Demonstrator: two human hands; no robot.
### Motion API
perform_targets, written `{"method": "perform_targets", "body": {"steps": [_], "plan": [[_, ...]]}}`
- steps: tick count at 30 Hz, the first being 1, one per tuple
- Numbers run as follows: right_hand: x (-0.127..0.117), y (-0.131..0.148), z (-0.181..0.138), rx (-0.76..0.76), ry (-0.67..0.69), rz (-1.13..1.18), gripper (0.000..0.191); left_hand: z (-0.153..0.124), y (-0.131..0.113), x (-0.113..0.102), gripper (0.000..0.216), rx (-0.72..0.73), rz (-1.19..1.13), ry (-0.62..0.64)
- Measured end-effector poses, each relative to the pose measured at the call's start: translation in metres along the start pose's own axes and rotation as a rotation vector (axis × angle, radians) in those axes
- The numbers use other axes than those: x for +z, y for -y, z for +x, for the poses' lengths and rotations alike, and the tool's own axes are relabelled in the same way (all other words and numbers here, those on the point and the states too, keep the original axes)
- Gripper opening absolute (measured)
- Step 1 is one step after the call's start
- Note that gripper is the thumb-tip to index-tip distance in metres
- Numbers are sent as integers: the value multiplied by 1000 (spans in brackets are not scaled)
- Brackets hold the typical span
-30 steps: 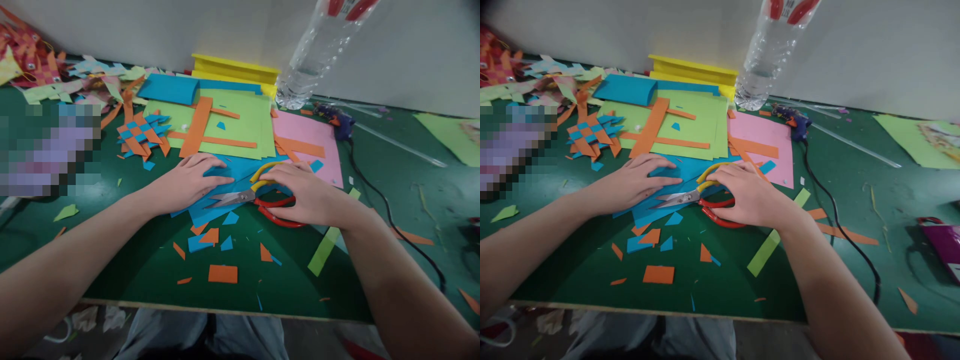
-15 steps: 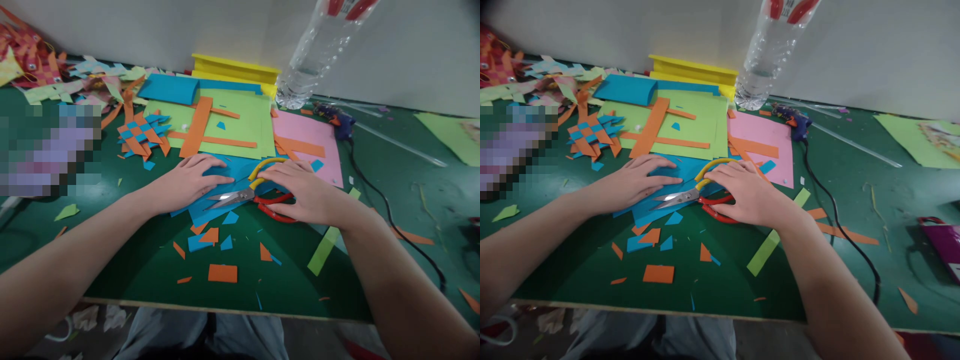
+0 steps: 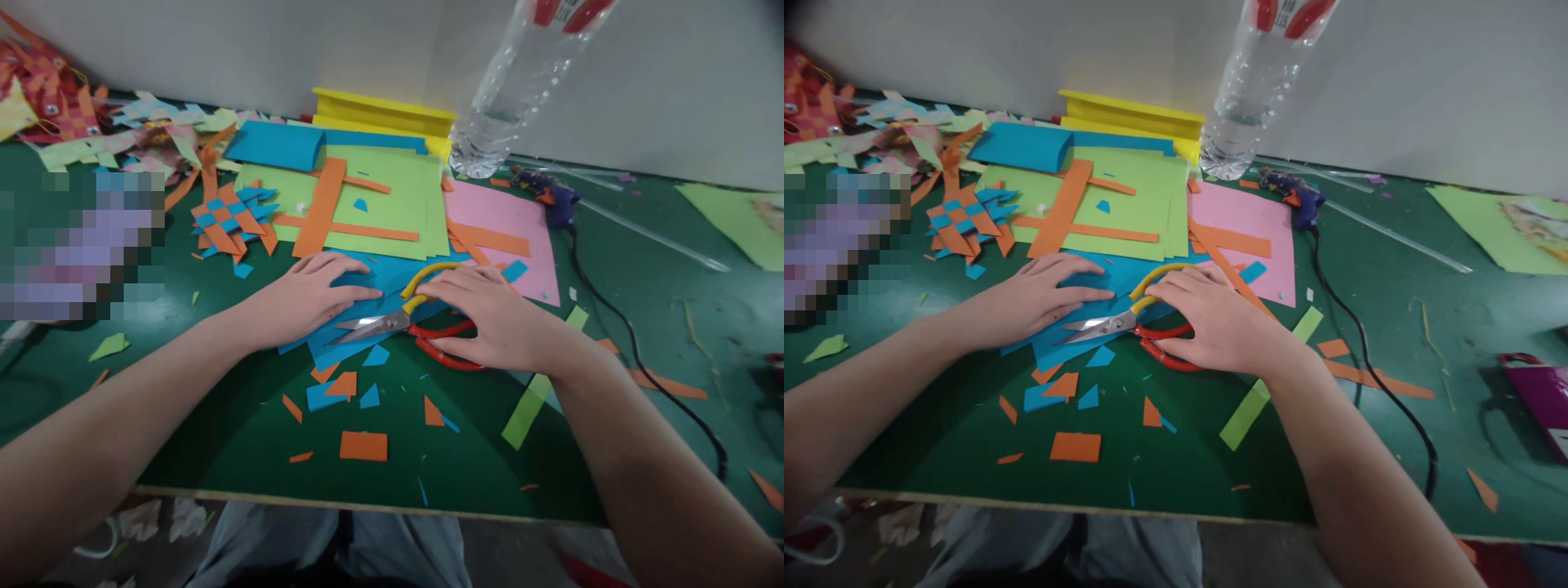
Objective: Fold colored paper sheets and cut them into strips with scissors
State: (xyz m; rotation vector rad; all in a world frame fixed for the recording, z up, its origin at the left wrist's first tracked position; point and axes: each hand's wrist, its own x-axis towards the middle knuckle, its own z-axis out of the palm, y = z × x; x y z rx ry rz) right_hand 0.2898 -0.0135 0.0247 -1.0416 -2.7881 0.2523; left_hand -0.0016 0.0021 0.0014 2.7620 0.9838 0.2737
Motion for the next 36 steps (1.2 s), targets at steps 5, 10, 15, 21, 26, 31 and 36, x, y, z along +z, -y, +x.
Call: {"method": "perform_targets", "body": {"steps": [5, 10, 15, 21, 26, 31, 36], "plan": [[-2, 1, 0, -2, -10, 1, 46, 0, 0, 0, 39, -2, -8, 0], [-2, 6, 2, 0, -11, 8, 46, 1, -2, -1, 41, -9, -4, 0], [-2, 6, 2, -6, -1, 16, 44, 0, 0, 1, 40, 0, 1, 1], [-4, 11, 2, -15, -4, 8, 42, -1, 2, 3, 39, 10, -6, -15], [-4, 18, 5, -22, 9, 43, 38, -1, 2, 3, 39, 17, 3, -19], [-2, 18, 5, -29, 11, 54, 41, -2, 3, 4, 39, 28, 20, -32], [-2, 17, 4, -43, 21, 31, 42, -2, 3, 4, 39, 36, 33, -26]]}}
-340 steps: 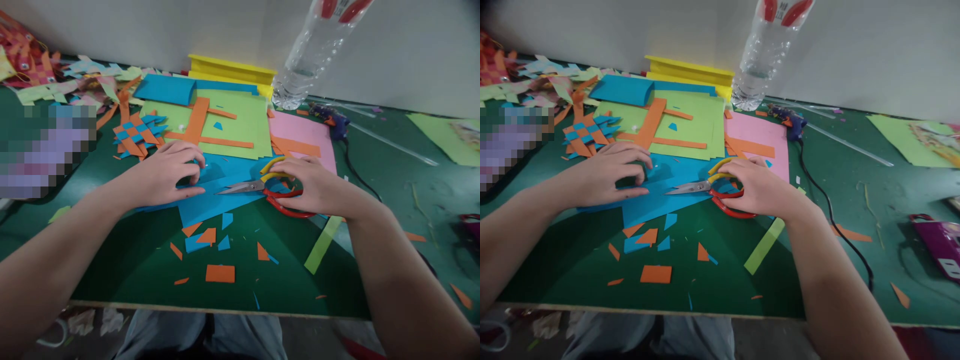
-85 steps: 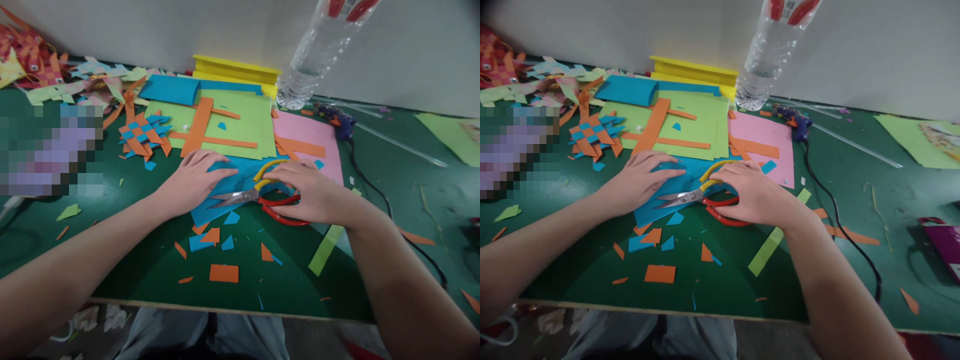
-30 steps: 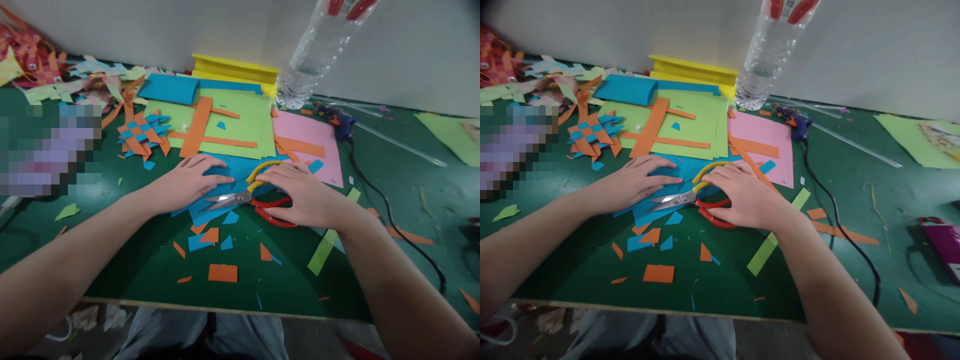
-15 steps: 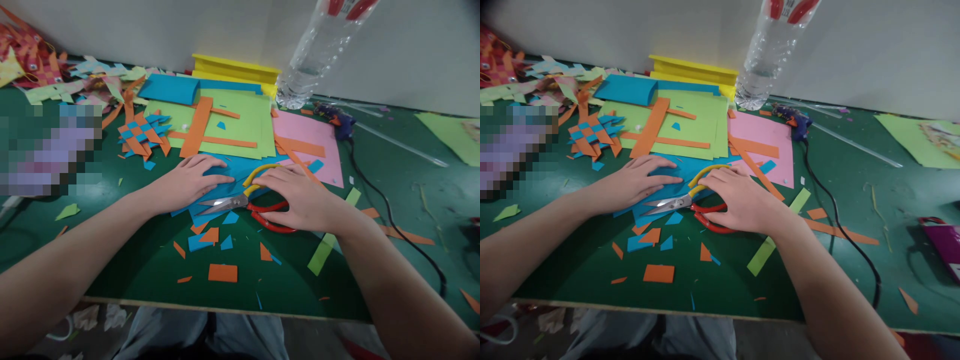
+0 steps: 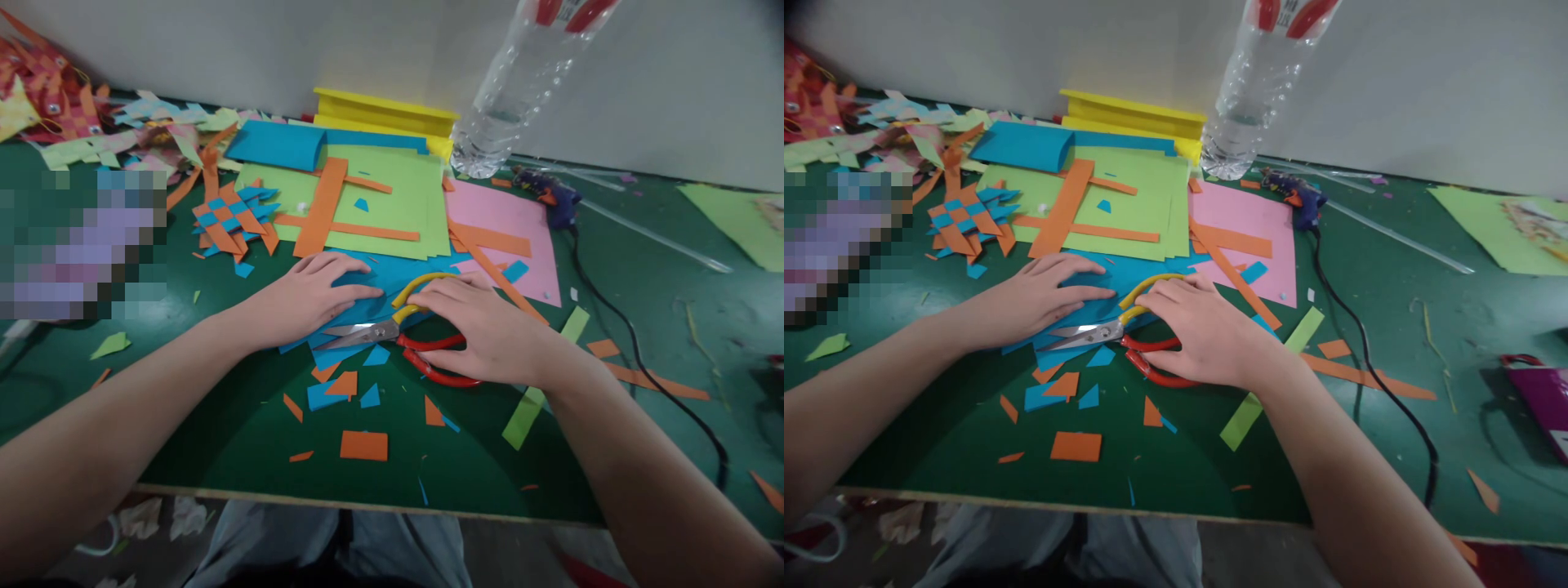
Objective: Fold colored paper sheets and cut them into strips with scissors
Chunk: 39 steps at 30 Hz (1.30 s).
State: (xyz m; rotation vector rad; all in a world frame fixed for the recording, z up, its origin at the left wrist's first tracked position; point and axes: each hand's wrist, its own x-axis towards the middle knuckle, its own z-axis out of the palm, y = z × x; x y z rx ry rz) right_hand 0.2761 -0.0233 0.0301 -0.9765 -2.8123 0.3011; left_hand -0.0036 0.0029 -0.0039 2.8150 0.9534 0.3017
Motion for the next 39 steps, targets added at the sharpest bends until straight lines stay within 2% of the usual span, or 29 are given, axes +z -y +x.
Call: {"method": "perform_targets", "body": {"steps": [16, 39], "plan": [[-1, 6, 2, 7, 21, 17, 40, -1, -1, -1, 38, -10, -14, -12], [-4, 1, -2, 30, -40, -5, 38, 0, 0, -1, 38, -15, -34, -5]]}}
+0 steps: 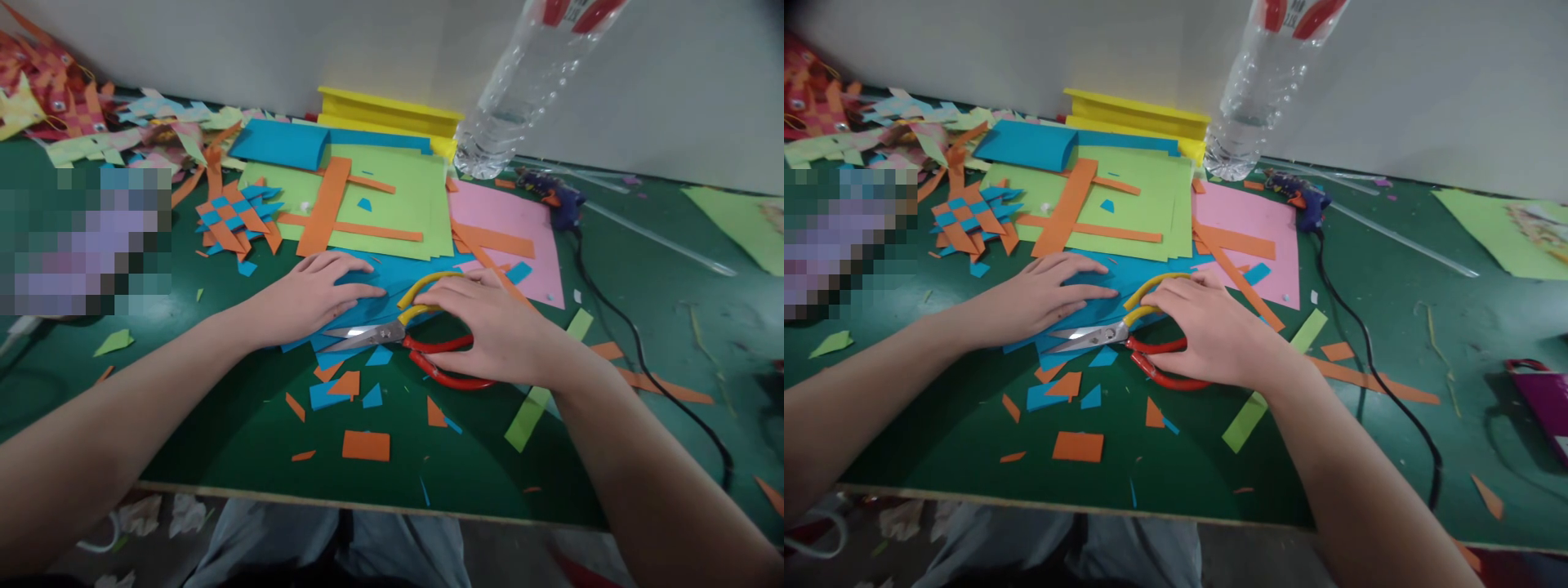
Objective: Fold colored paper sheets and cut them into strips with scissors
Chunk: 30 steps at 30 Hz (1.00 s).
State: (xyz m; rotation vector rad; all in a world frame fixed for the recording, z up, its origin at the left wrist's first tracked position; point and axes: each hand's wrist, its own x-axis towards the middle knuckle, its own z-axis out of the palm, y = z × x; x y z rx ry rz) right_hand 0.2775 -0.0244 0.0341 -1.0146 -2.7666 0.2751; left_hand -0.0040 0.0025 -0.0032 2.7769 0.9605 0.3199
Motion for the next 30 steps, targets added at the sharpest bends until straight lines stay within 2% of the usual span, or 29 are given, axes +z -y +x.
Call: {"method": "perform_targets", "body": {"steps": [14, 21, 30], "plan": [[7, 12, 9, -6, 39, 44, 40, -1, 0, 4, 38, 34, 129, -28], [8, 13, 9, 34, 73, 51, 46, -1, 1, 5, 38, 49, 123, -48], [7, 16, 8, 22, 68, 55, 46, -1, -1, 3, 36, 42, 134, -48]]}}
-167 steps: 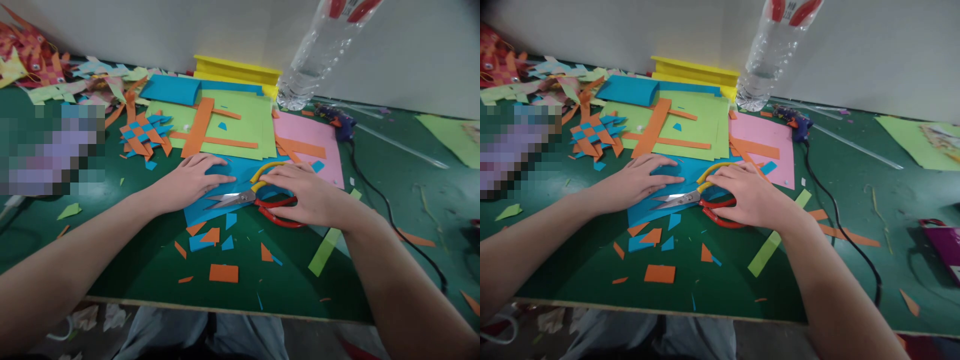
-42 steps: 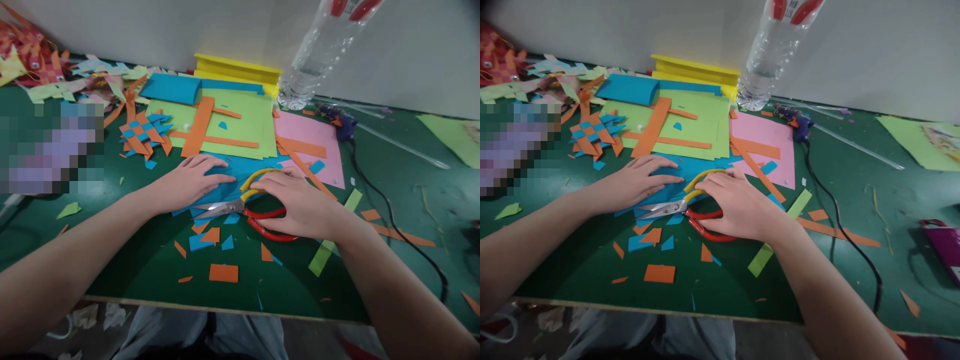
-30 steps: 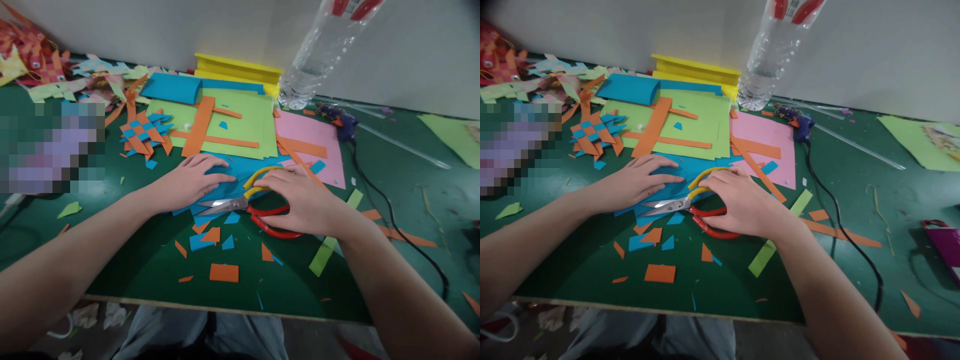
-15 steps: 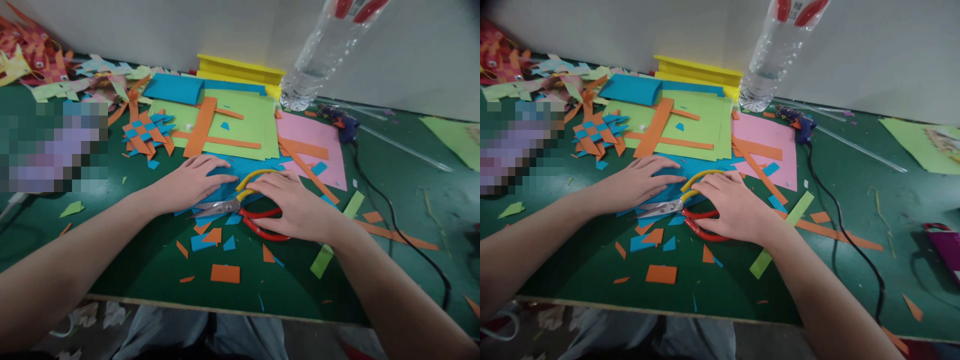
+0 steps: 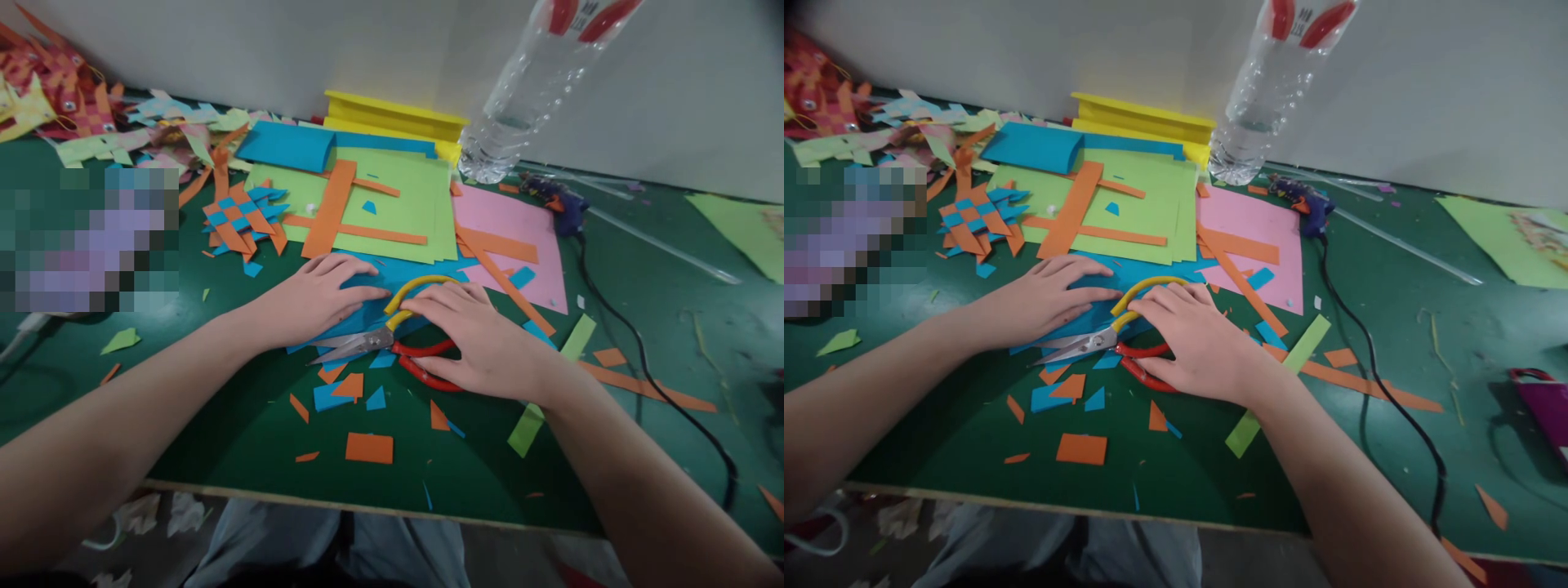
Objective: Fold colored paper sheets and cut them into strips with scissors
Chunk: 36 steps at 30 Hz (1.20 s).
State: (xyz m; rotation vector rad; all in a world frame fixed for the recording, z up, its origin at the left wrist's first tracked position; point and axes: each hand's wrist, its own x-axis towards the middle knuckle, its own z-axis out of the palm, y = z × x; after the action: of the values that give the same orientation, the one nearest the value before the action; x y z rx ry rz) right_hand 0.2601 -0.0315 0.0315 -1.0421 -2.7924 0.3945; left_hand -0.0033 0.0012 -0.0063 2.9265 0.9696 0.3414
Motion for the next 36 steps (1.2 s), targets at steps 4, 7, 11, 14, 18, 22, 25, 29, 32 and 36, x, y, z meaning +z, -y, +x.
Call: {"method": "perform_targets", "body": {"steps": [4, 7, 11, 14, 18, 22, 25, 29, 32, 36], "plan": [[2, 3, 1, -11, -28, 24, 42, 0, 0, 0, 37, 1, 3, 6], [3, 6, 2, -22, -43, 32, 39, 0, 0, 0, 37, -2, -13, 5], [3, 8, 2, -37, -46, 14, 40, -1, 1, 1, 36, 3, -34, -12], [2, 7, 1, -48, -39, 10, 42, 0, 1, 0, 37, 11, -22, -15], [2, 7, 0, -52, -30, 17, 43, 0, 0, -1, 37, 16, -4, -7], [4, 10, 0, -39, -43, 35, 42, 0, -1, -1, 36, 13, -1, -8], [5, 12, 1, -34, -49, 60, 40, 0, -1, -1, 36, 9, 2, -8], [5, 13, 3, -35, -40, 66, 40, 0, -1, -1, 36, 7, 2, -3], [4, 13, 3, -39, -28, 56, 39, 0, -1, -1, 36, 8, 5, -2], [3, 13, 3, -60, 3, 48, 41, 0, 0, -1, 36, 9, -4, -2]]}}
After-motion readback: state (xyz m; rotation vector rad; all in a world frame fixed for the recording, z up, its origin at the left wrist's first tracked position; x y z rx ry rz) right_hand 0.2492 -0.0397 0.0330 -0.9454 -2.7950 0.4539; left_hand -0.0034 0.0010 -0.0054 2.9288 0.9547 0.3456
